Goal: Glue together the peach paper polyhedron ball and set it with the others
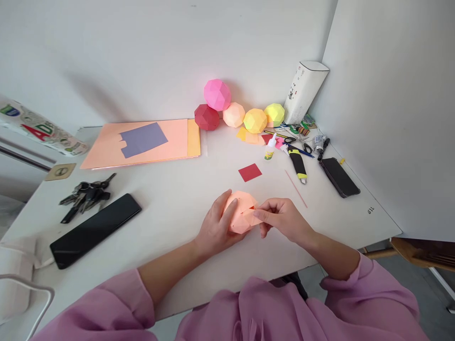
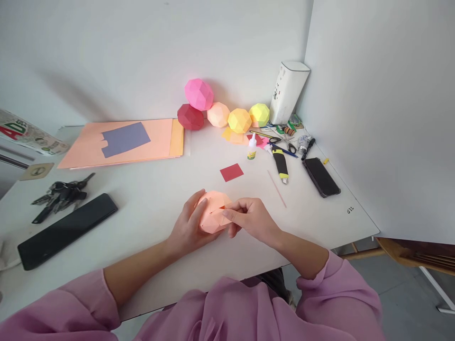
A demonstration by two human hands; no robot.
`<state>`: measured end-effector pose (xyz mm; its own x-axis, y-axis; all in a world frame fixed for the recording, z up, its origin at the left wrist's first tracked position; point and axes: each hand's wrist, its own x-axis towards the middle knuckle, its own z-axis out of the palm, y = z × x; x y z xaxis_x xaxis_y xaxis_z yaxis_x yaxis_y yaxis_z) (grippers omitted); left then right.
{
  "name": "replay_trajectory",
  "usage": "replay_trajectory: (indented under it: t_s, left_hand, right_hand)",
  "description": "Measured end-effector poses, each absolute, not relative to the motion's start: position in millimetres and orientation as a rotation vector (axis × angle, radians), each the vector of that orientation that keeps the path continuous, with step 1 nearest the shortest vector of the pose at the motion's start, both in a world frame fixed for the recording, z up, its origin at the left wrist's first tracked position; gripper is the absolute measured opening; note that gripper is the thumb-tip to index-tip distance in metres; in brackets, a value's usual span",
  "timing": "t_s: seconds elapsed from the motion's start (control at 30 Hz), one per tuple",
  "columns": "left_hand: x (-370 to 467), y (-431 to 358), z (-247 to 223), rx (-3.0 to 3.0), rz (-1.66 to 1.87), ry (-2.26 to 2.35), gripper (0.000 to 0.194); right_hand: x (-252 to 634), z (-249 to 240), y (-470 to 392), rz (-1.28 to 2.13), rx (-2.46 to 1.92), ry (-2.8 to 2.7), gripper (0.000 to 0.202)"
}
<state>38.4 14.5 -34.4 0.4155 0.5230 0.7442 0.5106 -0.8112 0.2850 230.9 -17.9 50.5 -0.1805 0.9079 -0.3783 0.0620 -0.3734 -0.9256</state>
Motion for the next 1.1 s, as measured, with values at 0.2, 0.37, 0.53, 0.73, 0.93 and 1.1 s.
replay_trajectory:
  t_s: [0.2,0.37,0.53,0.73,0.93,1.1]
  left_hand:
    - [39.3,15.0,-33.1,2.641,1.424,0.944,0.086]
    - [39.7,15.0,-34.0,2.622,1.423,0.961,0.083]
    - [38.6,14.3,-34.0,2.627,1.408,0.95,0.083]
    - [38.6,14.2,-33.8,2.615,1.416,0.956,0.083]
    - [37.7,14.1,-35.2,2.631,1.403,0.928,0.087]
    - [38.8,14.0,-33.4,2.652,1.405,0.882,0.089]
  right_hand:
    - [227.6,49.6,-18.6,1.63,-1.392,-1.108,0.023]
    - [226.5,51.2,-19.7,1.578,-1.446,-1.164,0.023]
    - [227.7,51.7,-19.6,1.562,-1.47,-1.196,0.025]
    - [227.6,51.4,-18.6,1.535,-1.467,-1.177,0.021]
    - [227.0,51.3,-18.7,1.512,-1.469,-1.198,0.02]
    - [225.3,51.0,-20.5,1.485,-1.48,-1.21,0.021]
